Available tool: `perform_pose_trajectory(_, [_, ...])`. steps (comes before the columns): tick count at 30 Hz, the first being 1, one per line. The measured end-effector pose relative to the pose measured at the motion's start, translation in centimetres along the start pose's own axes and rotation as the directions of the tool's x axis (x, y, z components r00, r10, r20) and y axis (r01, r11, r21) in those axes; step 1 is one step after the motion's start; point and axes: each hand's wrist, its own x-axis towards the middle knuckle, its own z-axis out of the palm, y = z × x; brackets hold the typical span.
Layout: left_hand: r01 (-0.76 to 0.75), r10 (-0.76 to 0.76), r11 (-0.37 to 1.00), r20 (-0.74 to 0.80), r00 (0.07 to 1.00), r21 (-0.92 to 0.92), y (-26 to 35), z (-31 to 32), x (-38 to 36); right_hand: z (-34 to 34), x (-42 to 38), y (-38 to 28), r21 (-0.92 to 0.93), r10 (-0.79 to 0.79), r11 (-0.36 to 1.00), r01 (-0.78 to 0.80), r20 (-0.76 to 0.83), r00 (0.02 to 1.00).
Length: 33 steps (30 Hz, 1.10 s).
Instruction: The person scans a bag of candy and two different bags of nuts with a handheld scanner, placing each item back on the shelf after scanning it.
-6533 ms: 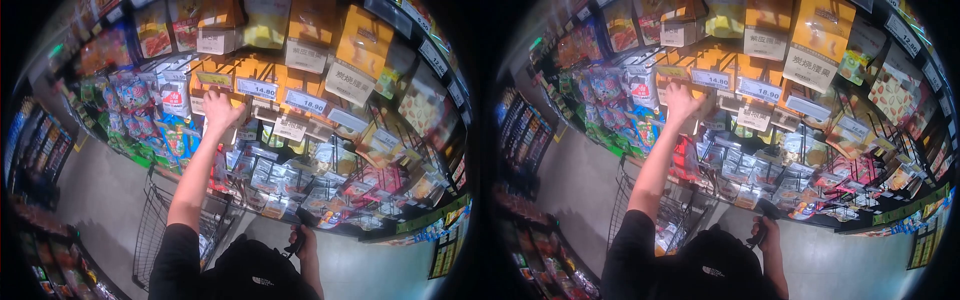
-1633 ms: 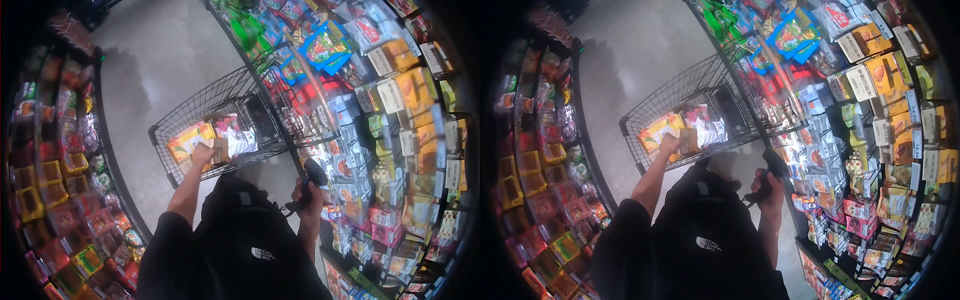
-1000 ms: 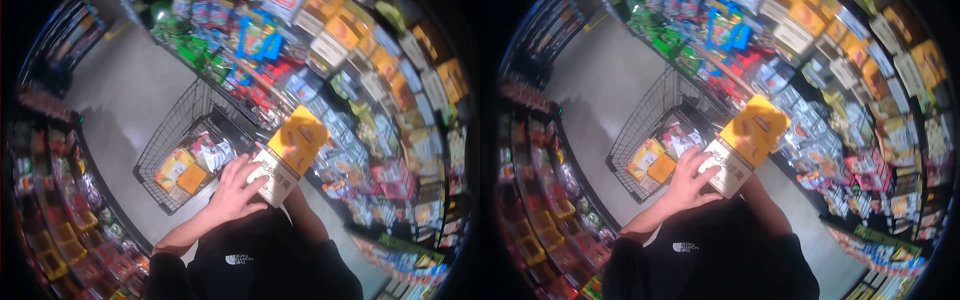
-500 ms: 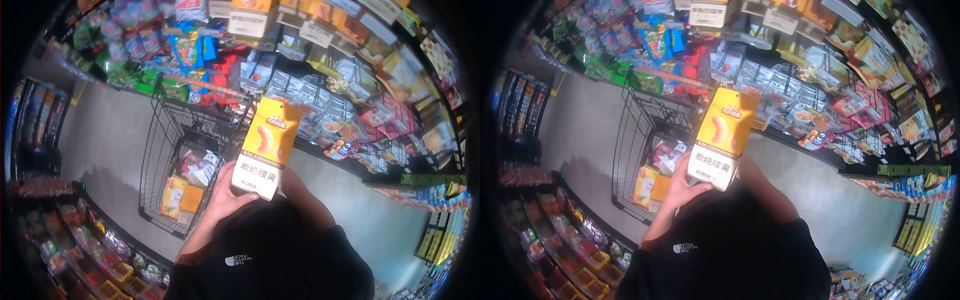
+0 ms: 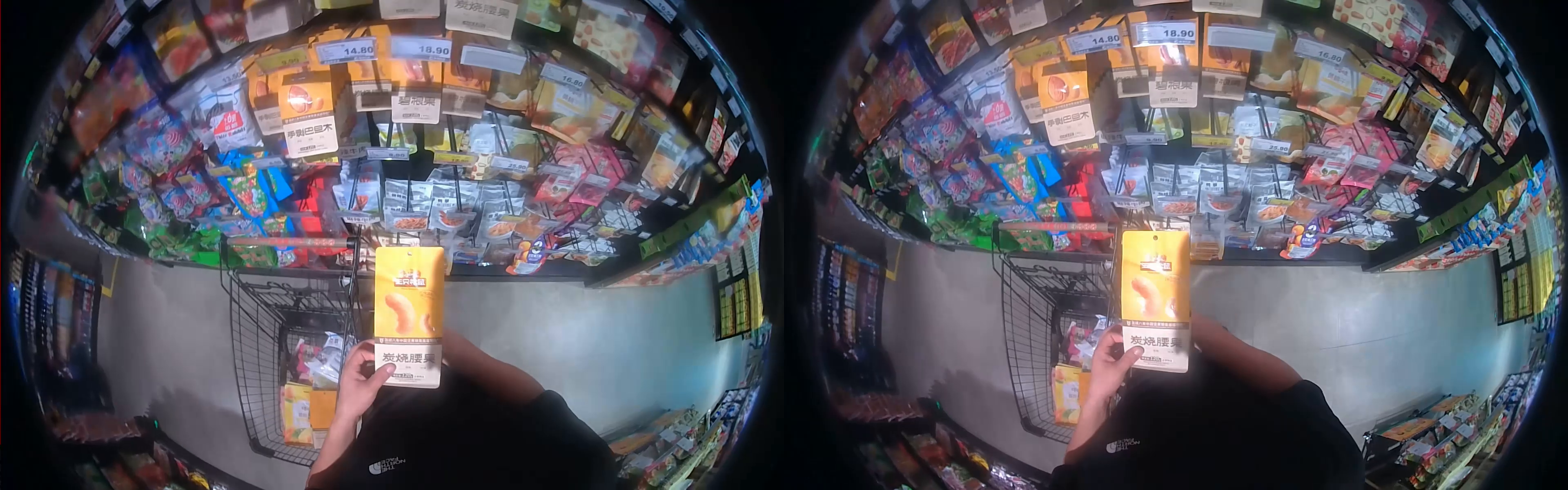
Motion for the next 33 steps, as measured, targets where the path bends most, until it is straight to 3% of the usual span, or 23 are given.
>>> perform_pose_trajectory(2, [0.0, 0.001, 1.0, 0.012, 1.0, -0.031, 0.3, 0.3, 0.2, 0.0, 0.1, -0.4, 0.08, 0.071, 0.994, -0.07, -0.015, 0.997])
perform_pose_trajectory(3, [0.064, -0.058, 0.991, 0.057, 0.997, -0.12, 0.0, 0.2, 0.1, -2.8, 1.7, 4.1, 0.468, -0.263, 0.875, 0.124, 0.245, 0.933])
perform_pose_trajectory(4, [0.132, -0.112, 0.97, 0.107, 0.988, -0.205, -0.3, 0.1, 0.1, -4.0, 2.2, 5.0, 0.467, -0.268, 0.875, 0.129, 0.244, 0.932])
perform_pose_trajectory(6, [0.153, -0.128, 0.979, 0.179, 0.975, -0.137, -0.6, -0.3, 0.1, -4.8, 2.5, 5.1, 0.473, -0.019, 0.878, -0.079, 0.199, 0.98])
perform_pose_trajectory(8, [0.388, -0.344, 0.881, 0.198, 0.918, -0.271, 0.4, 0.4, 0.1, -4.2, 2.1, 4.6, 0.47, -0.087, 0.882, -0.034, 0.233, 0.968])
perform_pose_trajectory(10, [0.347, -0.304, 0.875, 0.176, 0.936, -0.338, 1.5, 1.4, 0.0, -3.6, 1.5, 3.8, 0.471, -0.155, 0.882, 0.012, 0.265, 0.952])
perform_pose_trajectory(13, [0.295, -0.266, 0.841, 0.128, 0.955, -0.453, 1.9, 2.0, 0.0, -3.6, 0.9, 4.6, 0.38, -0.116, 0.923, 0.056, 0.138, 0.984])
perform_pose_trajectory(15, [0.281, -0.263, 0.818, 0.107, 0.959, -0.503, 1.8, 1.9, 0.0, -4.4, 1.9, 6.1, 0.392, -0.316, 0.89, 0.231, 0.167, 0.934])
perform_pose_trajectory(16, [0.316, -0.298, 0.762, 0.127, 0.946, -0.566, 1.8, 1.5, 0.1, -4.8, 2.0, 6.5, 0.392, -0.316, 0.891, 0.231, 0.168, 0.934])
perform_pose_trajectory(18, [0.345, -0.329, 0.701, 0.146, 0.933, -0.625, 1.0, -0.1, 0.2, -5.5, 2.1, 6.9, 0.019, -0.02, 1.0, 0.022, -0.096, 0.995])
perform_pose_trajectory(19, [0.373, -0.335, 0.639, 0.194, 0.922, -0.673, 0.2, -1.3, 0.2, -3.1, 1.3, 4.2, 0.024, -0.127, 0.992, 0.127, -0.01, 0.992])
perform_pose_trajectory(20, [0.397, -0.335, 0.573, 0.237, 0.912, -0.717, -0.6, -2.2, 0.1, -5.2, 1.7, 5.8, 0.379, 0.133, 0.921, -0.092, -0.084, 0.988])
perform_pose_trajectory(22, [0.286, -0.241, 0.498, 0.186, 0.953, -0.819, 0.5, -2.4, -0.1, -4.7, 0.5, 3.6, 0.064, 0.153, 0.988, -0.144, -0.167, 0.974])
perform_pose_trajectory(23, [0.228, -0.121, 0.494, 0.193, 0.974, -0.839, 1.1, -2.6, -0.2, -3.5, 0.5, 2.6, 0.298, 0.265, 0.939, -0.174, -0.301, 0.916])
perform_pose_trajectory(24, [0.175, 0.001, 0.483, 0.2, 0.98, -0.858, 1.5, -2.9, -0.2, -2.9, 0.5, 1.8, 0.296, 0.268, 0.938, -0.179, -0.293, 0.918])
perform_pose_trajectory(26, [0.131, 0.031, 0.499, 0.169, 0.985, -0.857, 1.8, -3.2, 0.0, -2.1, 0.5, 0.6, 0.361, 0.339, 0.912, -0.196, -0.393, 0.855])
perform_pose_trajectory(28, [0.121, -0.039, 0.607, 0.123, 0.992, -0.786, 2.2, -3.2, 0.4, -2.3, 0.6, 0.7, 0.381, 0.362, 0.901, -0.207, -0.4, 0.842])
perform_pose_trajectory(29, [0.12, -0.072, 0.656, 0.096, 0.993, -0.745, 2.3, -3.2, 0.5, -2.9, 0.7, 1.5, 0.38, 0.313, 0.909, -0.171, -0.35, 0.883])
perform_pose_trajectory(33, [0.029, -0.119, 0.708, -0.079, 0.99, -0.705, 2.3, -2.1, 1.0, -2.6, 0.3, 0.4, 0.322, 0.262, 0.934, -0.154, -0.324, 0.909])
